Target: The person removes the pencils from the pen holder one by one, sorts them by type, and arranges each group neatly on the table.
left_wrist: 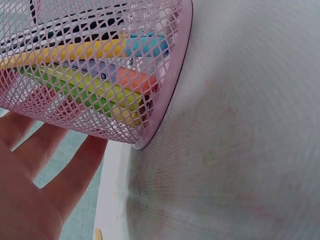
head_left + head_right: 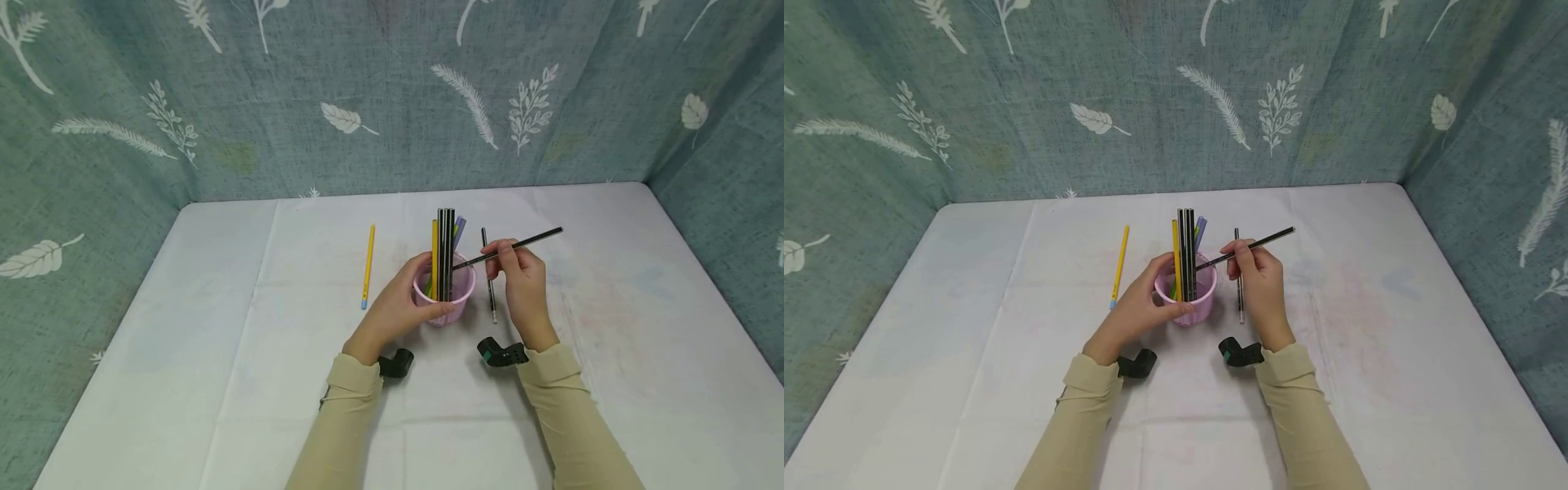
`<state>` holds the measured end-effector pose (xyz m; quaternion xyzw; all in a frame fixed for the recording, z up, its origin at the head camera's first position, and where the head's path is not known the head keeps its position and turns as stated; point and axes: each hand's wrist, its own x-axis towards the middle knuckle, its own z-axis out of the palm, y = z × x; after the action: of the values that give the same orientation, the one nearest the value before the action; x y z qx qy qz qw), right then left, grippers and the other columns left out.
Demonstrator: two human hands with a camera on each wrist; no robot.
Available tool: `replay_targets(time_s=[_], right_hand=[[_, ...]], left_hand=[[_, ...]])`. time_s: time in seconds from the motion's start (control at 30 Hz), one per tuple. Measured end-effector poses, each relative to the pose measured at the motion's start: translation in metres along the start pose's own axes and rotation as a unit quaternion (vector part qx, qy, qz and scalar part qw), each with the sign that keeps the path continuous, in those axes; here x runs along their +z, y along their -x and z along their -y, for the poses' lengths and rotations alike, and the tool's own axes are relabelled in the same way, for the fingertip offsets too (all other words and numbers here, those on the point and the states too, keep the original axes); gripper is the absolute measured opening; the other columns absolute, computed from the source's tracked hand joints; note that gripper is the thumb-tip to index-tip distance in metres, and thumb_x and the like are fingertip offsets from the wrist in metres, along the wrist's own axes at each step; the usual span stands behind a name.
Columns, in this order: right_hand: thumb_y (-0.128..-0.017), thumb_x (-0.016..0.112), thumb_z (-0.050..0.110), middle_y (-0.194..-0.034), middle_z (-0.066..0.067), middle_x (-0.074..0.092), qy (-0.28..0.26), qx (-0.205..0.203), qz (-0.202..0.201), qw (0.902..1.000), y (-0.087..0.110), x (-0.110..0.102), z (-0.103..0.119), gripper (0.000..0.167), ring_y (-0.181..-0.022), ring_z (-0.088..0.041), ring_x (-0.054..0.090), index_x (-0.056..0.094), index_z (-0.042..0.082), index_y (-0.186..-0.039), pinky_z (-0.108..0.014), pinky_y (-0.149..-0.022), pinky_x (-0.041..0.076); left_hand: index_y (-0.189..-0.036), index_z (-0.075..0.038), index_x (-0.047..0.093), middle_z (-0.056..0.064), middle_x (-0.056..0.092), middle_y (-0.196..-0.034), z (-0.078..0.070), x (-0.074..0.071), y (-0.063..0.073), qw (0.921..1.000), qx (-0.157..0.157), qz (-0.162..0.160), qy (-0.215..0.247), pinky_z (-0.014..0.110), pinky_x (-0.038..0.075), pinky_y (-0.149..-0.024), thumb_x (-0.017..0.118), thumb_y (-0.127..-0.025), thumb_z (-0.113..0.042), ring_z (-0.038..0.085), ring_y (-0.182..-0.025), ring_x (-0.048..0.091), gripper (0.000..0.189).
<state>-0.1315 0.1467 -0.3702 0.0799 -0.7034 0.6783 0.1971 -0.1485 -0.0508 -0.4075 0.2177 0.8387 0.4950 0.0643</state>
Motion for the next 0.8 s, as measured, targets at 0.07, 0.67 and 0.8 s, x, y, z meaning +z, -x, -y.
replay_targets(time_s=[0.07, 0.67, 0.8], right_hand=[[-0.096, 0.041, 0.015, -0.061, -0.017, 0.047, -0.009, -0.013, -0.008, 0.9998, -0.001, -0.002, -0.001, 0.032, -0.055, -0.023, 0.044, 0.058, -0.009, -0.085, -0.026, -0.055, 0.038], [-0.095, 0.044, 0.02, -0.057, -0.014, 0.054, -0.09, 0.0, -0.06, 0.9941, -0.005, -0.017, -0.013, 0.032, -0.049, -0.02, 0.049, 0.056, -0.007, -0.083, -0.025, -0.051, 0.044], [-0.094, 0.045, 0.021, -0.056, -0.014, 0.054, -0.12, 0.005, -0.076, 0.9898, -0.009, -0.024, -0.024, 0.032, -0.049, -0.021, 0.049, 0.056, -0.007, -0.083, -0.026, -0.052, 0.044]], left_hand=[[-0.133, -0.038, 0.029, -0.013, 0.042, -0.128, 0.0, 0.0, 0.0, 1.0, 0.0, -0.002, -0.005, 0.038, 0.034, -0.095, 0.07, -0.063, -0.058, 0.005, -0.115, 0.041, 0.084], [-0.133, -0.039, 0.029, -0.014, 0.041, -0.129, -0.002, 0.0, 0.001, 0.9999, -0.012, 0.0, -0.009, 0.037, 0.034, -0.095, 0.07, -0.063, -0.059, 0.005, -0.116, 0.04, 0.083], [-0.132, -0.04, 0.03, -0.015, 0.04, -0.129, -0.001, 0.0, 0.001, 1.0, -0.003, -0.004, -0.004, 0.039, 0.033, -0.096, 0.07, -0.062, -0.058, 0.005, -0.116, 0.04, 0.083]])
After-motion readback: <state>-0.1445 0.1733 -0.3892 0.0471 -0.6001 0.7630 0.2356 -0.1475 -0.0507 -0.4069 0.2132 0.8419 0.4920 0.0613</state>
